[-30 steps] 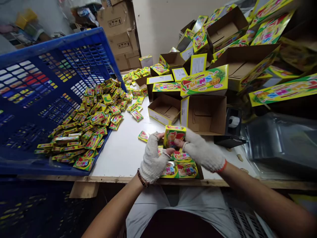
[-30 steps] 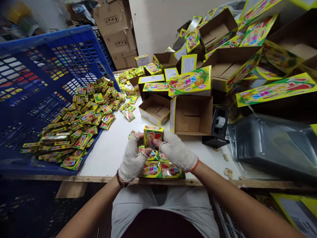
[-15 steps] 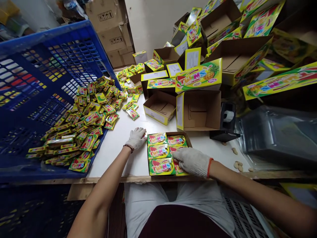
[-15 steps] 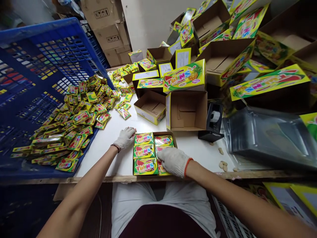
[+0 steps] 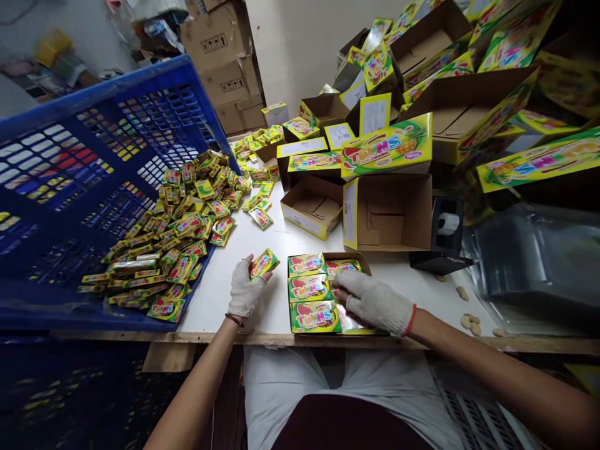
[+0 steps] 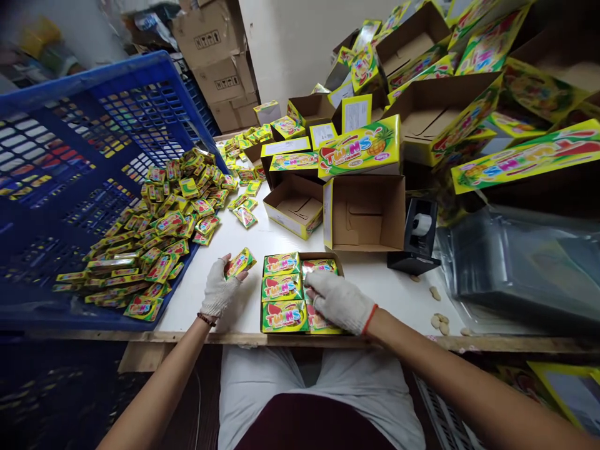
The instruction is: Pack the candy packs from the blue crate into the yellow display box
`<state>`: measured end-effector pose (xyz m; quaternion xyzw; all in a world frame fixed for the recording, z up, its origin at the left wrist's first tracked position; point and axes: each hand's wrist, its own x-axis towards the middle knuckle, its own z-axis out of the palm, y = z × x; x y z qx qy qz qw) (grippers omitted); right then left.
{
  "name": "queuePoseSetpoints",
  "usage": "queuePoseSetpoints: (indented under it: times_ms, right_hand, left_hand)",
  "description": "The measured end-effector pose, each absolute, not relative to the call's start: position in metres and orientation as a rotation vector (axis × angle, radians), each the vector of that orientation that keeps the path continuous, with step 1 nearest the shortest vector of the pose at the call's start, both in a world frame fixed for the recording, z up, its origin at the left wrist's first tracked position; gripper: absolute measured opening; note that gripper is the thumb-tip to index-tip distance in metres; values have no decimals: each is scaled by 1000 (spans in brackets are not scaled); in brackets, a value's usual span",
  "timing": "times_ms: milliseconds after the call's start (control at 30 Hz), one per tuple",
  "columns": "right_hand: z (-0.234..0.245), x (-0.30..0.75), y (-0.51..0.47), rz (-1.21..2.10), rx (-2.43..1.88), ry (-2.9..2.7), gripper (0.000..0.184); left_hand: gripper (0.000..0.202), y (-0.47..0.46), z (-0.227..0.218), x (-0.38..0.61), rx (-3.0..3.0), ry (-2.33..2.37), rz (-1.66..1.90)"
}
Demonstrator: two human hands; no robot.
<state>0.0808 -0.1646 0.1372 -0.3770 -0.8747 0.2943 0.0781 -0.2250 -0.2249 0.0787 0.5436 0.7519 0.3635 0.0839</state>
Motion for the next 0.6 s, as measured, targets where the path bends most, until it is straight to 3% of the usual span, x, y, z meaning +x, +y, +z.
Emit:
queuePoseSetpoints:
  times_ms: [100,233,400,500,600]
  right_hand:
    - [157,73,-156,1065,-1117,-2208,27]
    - [193,61,-147,1322,-1075,-1983,45]
    - [207,87,-128,1269,-1113,-2282,32]
    - [189,104,-121,1229,-1255,-2332,31]
    - [165,107,-128,969,-1260,-2380,30]
  left_hand:
    - [66,-228,106,-194,1791,1999,1414]
    - [72,-225,143,-139,2238,1641,1493]
    - [87,-218,141,-113,2457,1338,1356]
    - [82,-200,121,-141,2255,1649,1295]
    - [56,-173,106,-195,1727,2298,1044]
